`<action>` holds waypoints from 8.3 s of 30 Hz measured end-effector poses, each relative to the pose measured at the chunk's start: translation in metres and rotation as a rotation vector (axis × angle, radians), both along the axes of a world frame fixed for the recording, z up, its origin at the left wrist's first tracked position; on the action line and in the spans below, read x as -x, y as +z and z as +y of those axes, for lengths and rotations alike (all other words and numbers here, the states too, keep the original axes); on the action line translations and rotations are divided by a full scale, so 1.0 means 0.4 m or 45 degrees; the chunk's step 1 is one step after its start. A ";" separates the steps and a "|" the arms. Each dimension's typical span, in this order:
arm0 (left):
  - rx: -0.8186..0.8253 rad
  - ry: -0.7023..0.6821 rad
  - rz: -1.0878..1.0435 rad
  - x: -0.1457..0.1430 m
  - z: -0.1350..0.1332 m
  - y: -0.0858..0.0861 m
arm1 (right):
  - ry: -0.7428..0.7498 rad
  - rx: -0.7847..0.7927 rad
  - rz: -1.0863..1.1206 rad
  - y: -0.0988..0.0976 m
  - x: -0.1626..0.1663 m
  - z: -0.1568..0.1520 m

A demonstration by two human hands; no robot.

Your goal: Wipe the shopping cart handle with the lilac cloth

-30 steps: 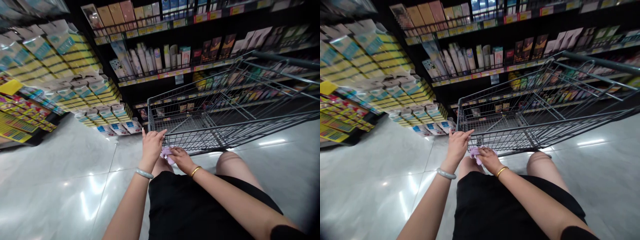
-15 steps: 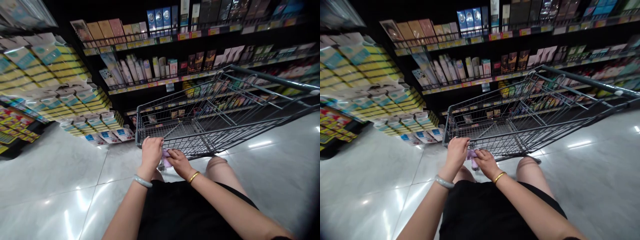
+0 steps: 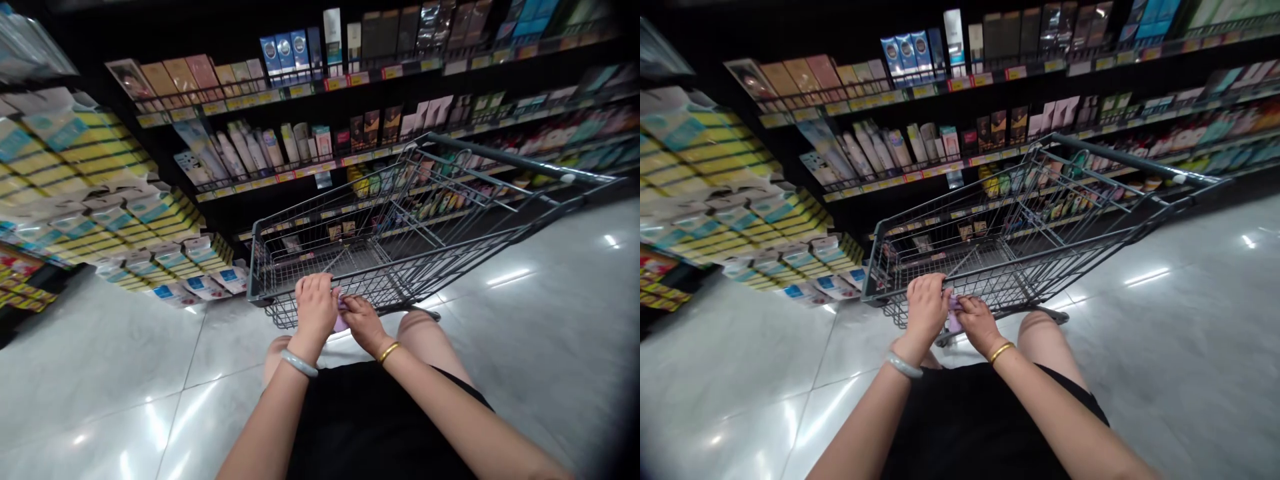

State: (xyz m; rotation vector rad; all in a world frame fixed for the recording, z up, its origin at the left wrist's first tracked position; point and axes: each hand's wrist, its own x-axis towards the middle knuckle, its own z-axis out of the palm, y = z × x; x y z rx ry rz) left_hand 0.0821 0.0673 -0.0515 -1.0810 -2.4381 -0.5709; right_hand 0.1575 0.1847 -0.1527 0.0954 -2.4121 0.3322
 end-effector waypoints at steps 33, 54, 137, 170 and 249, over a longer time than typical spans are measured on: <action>0.292 0.146 0.028 -0.014 0.050 0.030 | -0.083 0.106 0.214 0.169 -0.078 0.137; 0.253 0.266 -0.226 -0.042 0.058 0.061 | -0.136 0.016 0.268 0.275 -0.053 0.191; 0.353 -0.418 -0.313 -0.396 0.128 0.044 | -0.173 0.591 -0.136 0.194 -0.524 0.156; 0.611 -0.366 -0.356 -0.378 0.083 0.093 | -0.440 0.233 -0.072 0.197 -0.599 0.155; 0.842 -0.370 -0.239 -0.231 0.072 0.092 | -0.224 0.232 0.418 -0.009 -0.389 0.099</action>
